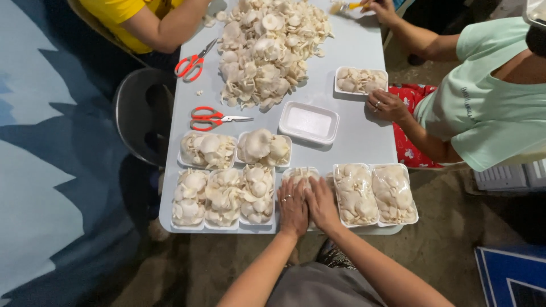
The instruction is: The person places sliced mushrooms into white plastic trays, arranges them, and wraps the tray with plastic film. Other people at the table are also handling mushrooms and trays.
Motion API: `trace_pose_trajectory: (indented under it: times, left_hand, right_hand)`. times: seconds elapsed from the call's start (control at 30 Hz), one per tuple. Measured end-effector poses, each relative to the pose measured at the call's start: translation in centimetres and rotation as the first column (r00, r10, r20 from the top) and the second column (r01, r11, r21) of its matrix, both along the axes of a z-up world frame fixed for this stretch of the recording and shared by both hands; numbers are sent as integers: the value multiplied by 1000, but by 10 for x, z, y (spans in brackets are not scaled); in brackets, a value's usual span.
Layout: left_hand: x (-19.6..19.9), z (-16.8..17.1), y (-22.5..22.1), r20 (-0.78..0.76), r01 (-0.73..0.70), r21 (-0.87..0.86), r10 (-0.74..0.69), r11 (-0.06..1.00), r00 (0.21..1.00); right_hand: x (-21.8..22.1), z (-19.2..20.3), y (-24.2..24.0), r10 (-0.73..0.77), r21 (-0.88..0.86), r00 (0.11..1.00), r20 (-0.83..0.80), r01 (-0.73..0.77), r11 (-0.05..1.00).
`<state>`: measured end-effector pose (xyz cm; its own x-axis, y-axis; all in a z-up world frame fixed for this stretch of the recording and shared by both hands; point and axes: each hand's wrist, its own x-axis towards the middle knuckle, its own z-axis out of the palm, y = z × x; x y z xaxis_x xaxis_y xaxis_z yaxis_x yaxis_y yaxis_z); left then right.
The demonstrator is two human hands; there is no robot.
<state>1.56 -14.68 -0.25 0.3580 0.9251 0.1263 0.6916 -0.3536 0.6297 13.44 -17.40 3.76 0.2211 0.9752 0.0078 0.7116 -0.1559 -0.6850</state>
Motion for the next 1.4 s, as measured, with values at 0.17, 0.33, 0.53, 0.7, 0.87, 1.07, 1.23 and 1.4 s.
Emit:
trace_pose_trajectory:
  times: [0.17, 0.33, 0.53, 0.7, 0.87, 1.07, 1.23, 1.4]
  left_hand:
    - [-2, 49, 48, -118, -105, 307, 147, 946, 982]
    - [-18, 145, 102, -335, 13, 205, 57, 979, 940]
    - [-111, 215, 113, -424, -307, 107, 323, 946, 846]
    - [-165, 221, 55, -722, -383, -305, 51, 872, 690]
    - [-108, 204, -12, -433, -161, -618, -163, 769, 887]
    - [-42, 199, -26, -130, 296, -667, -498, 683, 858]
    - [-32, 180, 7, -75, 221, -448, -283, 866, 956]
    - [-18, 59, 33, 203, -62, -362, 144, 930, 968]
  right_hand:
    - [20, 55, 25, -1, -92, 989, 145, 14, 996]
    - [31, 171, 53, 99, -270, 972, 212, -39, 962]
    - [91, 245, 20, -184, -372, 935, 303, 294, 881]
    - [135, 187, -54, -170, -539, 866, 469, 433, 722]
    - [60, 170, -79, 99, -821, 937, 336, 239, 519]
    - [11, 116, -82, 370, -613, 928, 44, -268, 744]
    - [23, 143, -49, 199, -392, 979, 33, -171, 904]
    - [16, 106, -9, 14, -131, 980, -196, -41, 991]
